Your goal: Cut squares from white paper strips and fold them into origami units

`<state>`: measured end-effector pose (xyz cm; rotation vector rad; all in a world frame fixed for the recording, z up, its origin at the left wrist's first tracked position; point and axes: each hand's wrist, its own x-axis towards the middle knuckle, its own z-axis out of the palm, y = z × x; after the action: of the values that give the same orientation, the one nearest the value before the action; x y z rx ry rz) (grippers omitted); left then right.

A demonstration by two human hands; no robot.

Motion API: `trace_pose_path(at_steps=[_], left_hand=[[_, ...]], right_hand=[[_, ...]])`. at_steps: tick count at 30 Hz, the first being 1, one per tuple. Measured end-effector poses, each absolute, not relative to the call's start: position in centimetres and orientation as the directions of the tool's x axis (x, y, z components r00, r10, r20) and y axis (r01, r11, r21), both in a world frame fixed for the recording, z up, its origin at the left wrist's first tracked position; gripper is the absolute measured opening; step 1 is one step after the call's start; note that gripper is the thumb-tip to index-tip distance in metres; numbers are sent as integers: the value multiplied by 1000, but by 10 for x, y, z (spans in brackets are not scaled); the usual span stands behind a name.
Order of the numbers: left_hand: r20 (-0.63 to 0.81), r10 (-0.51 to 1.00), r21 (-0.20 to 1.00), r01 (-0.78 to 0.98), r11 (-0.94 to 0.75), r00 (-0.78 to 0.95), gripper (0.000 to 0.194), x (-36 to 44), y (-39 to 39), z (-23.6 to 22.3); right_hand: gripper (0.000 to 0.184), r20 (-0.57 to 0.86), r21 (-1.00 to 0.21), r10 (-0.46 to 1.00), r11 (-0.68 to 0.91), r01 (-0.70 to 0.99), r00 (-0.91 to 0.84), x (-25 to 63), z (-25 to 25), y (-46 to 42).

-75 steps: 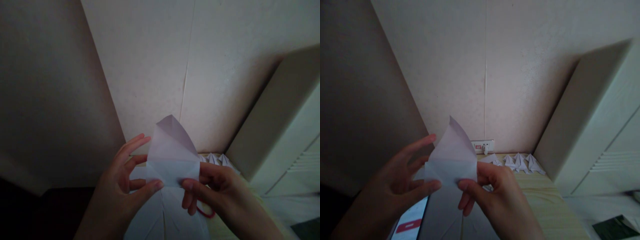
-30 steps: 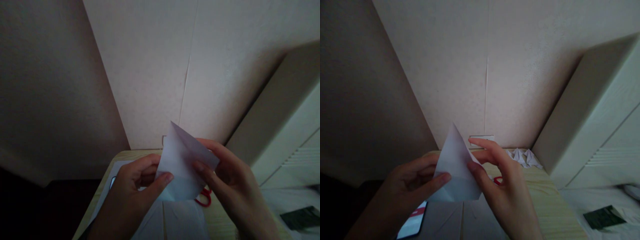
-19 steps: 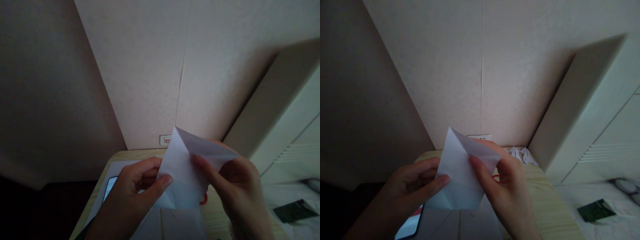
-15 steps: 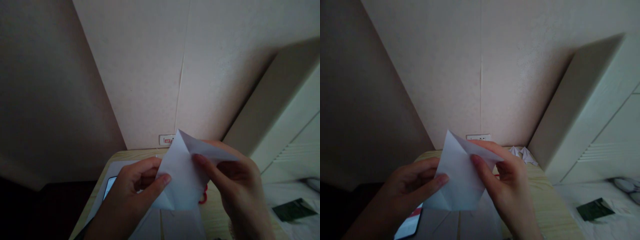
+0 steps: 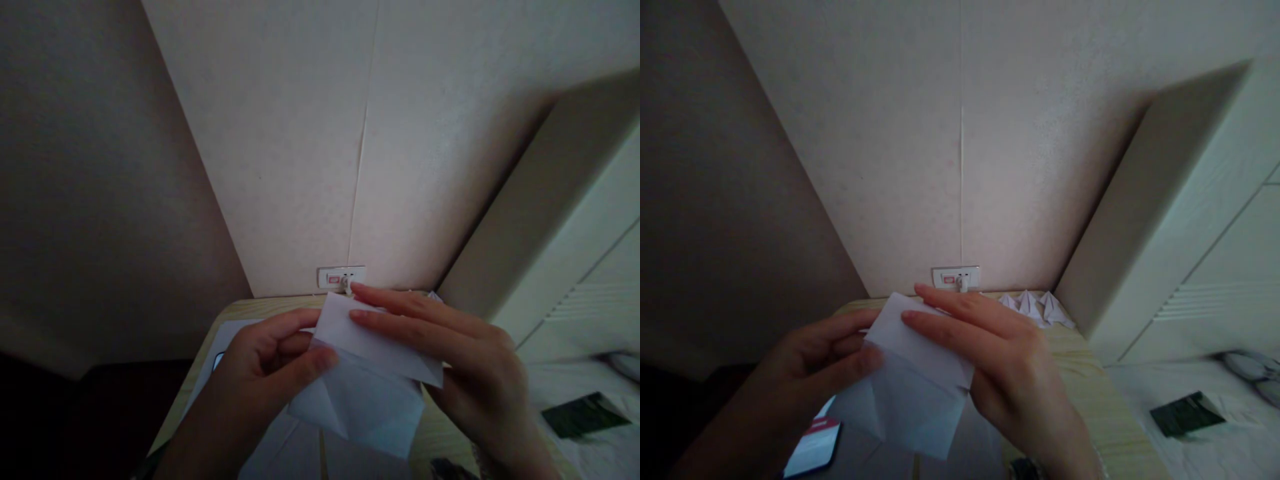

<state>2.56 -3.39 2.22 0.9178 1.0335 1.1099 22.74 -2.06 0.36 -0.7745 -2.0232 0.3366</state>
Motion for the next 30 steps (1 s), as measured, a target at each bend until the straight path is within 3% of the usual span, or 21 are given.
trace_pose_path(at_steps=[9,12,15,20,24,30], left_hand=[[-196,974,965,-157,212,110,12,21,-29,20],[-153,988,977,-149,155,29,10,24,-31,22],[-87,995,989,-129,79,-58,6,27,-33,23],[4,1000,995,-102,-5,-14,6,27,-32,24],[-11,1000,1000,-23,11,15,4,28,-34,25],[2,1000,995,96,-2,7,12,28,-35,25]], right_hand=[[61,641,-469,606,795,385,-471,233,6,-23],[58,597,-582,690,723,371,-409,237,6,-29],[41,567,-736,789,614,286,-236,236,3,-34],[41,375,-908,921,388,159,-105,213,6,-30],[12,236,-954,962,257,157,-138,198,12,-21],[16,143,-963,968,184,198,-205,204,12,-15]])
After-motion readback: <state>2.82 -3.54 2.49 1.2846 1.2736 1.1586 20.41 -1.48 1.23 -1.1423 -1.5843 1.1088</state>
